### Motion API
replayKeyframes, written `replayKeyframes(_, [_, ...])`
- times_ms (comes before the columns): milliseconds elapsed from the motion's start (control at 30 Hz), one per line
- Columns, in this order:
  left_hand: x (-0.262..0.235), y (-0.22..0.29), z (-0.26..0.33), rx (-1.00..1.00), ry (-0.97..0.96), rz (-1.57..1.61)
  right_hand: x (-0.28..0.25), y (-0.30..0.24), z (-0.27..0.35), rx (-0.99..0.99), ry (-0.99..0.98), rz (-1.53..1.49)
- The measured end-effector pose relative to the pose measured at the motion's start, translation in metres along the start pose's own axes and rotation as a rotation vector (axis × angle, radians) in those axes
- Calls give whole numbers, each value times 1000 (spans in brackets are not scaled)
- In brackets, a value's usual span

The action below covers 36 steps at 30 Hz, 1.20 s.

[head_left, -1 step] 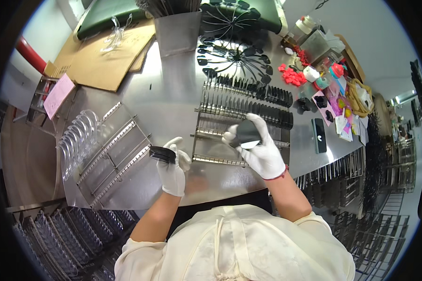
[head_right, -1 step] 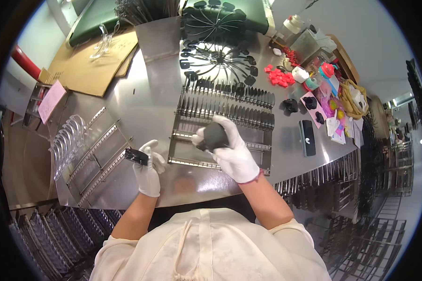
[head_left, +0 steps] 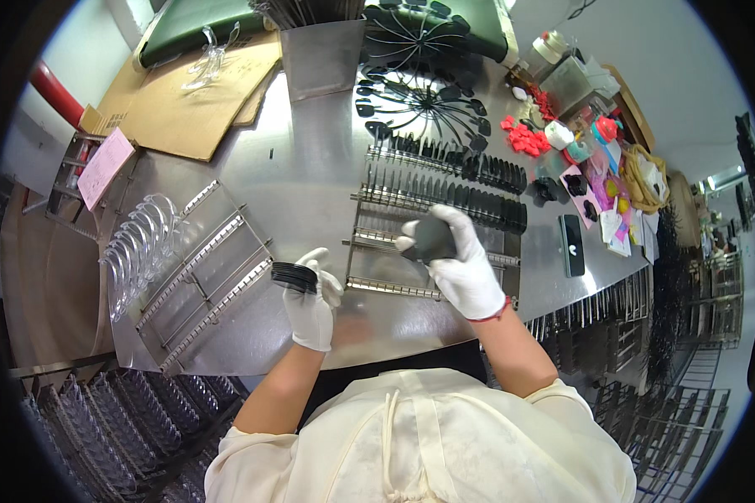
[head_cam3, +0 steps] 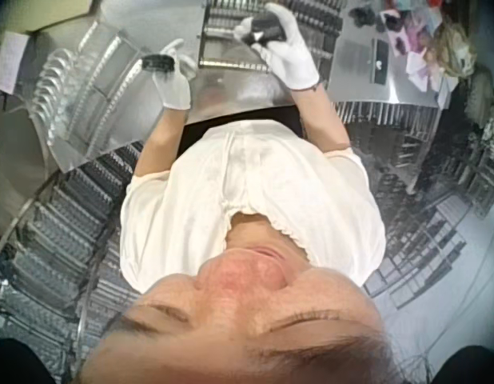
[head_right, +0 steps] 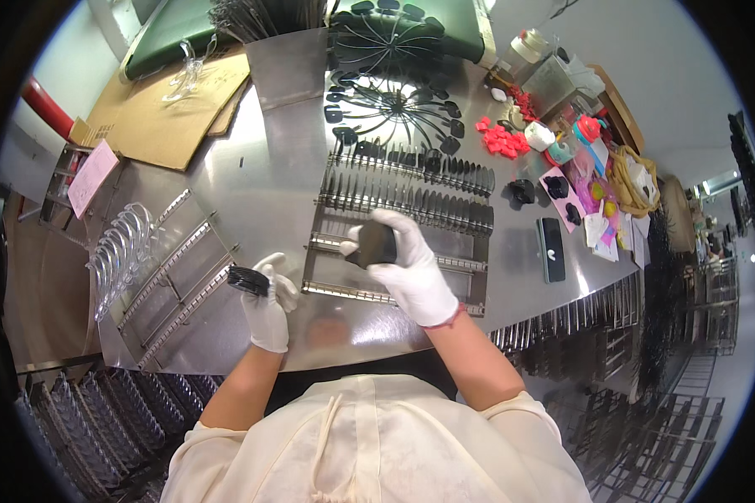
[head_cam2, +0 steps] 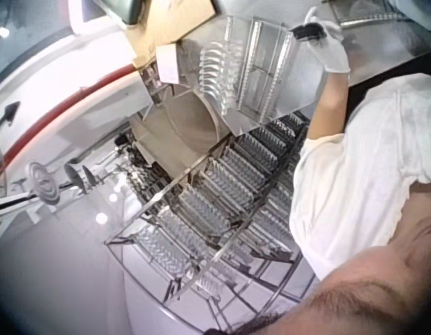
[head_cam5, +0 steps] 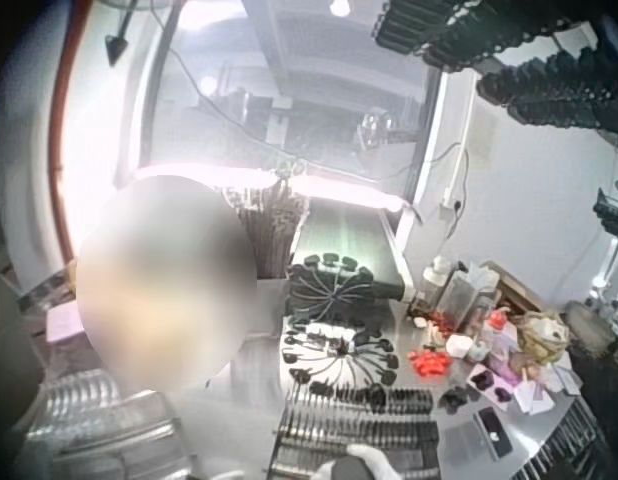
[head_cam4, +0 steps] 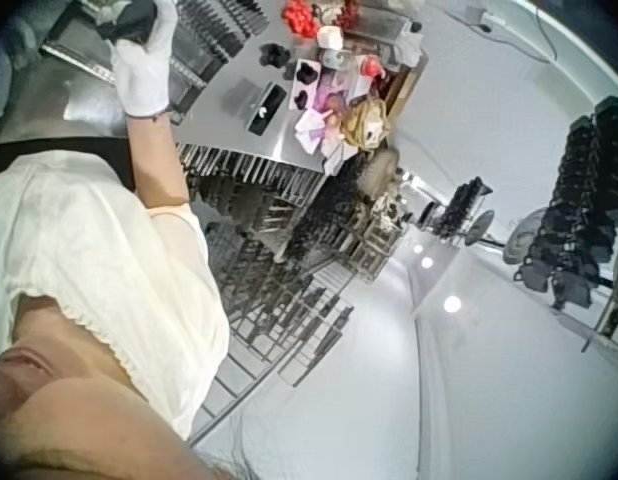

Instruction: The person assembles hair rollers by placing black plastic roller heads onto metal racks. They repeatedly pick up roller heads, align them on the rack, and then place the completed racks onto a larger metal shelving unit. The process is repetitive and involves handling multiple roller heads and racks.

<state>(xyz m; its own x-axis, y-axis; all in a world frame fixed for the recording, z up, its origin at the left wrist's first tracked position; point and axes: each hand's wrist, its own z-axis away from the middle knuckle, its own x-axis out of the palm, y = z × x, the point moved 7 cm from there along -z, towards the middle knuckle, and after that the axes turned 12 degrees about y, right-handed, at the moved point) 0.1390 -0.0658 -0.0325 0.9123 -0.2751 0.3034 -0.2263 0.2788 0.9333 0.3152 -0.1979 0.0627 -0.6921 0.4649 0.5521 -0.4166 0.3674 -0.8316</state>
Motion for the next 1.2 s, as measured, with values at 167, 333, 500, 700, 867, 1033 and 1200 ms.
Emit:
replayKeyframes(167, [-1,-30,1,-117,49,83,6,34,-37,-61,89,458])
replayKeyframes(333, [7,-42,-6,-42,-9,76,29,27,-48,-292,48,994])
replayKeyframes(500, [20,-17,0,-109,-55,-92,43,5,-39,-445,-89,1251])
replayKeyframes(700, [37,-5,4,-69,17,-286,4,8,-25,-406,-34,1231])
replayKeyframes(867, [-19,-41,-21,125,64,-380,-25,4,-10,-488,-1,1306])
replayKeyframes(1033, [-14,-28,-15,143,43,-341,-42,-8,-3,-356,-41,1425])
replayKeyframes(1200, [-21,-6,-15,228,-23,-337,-58,-27,7,-451,-61,1595])
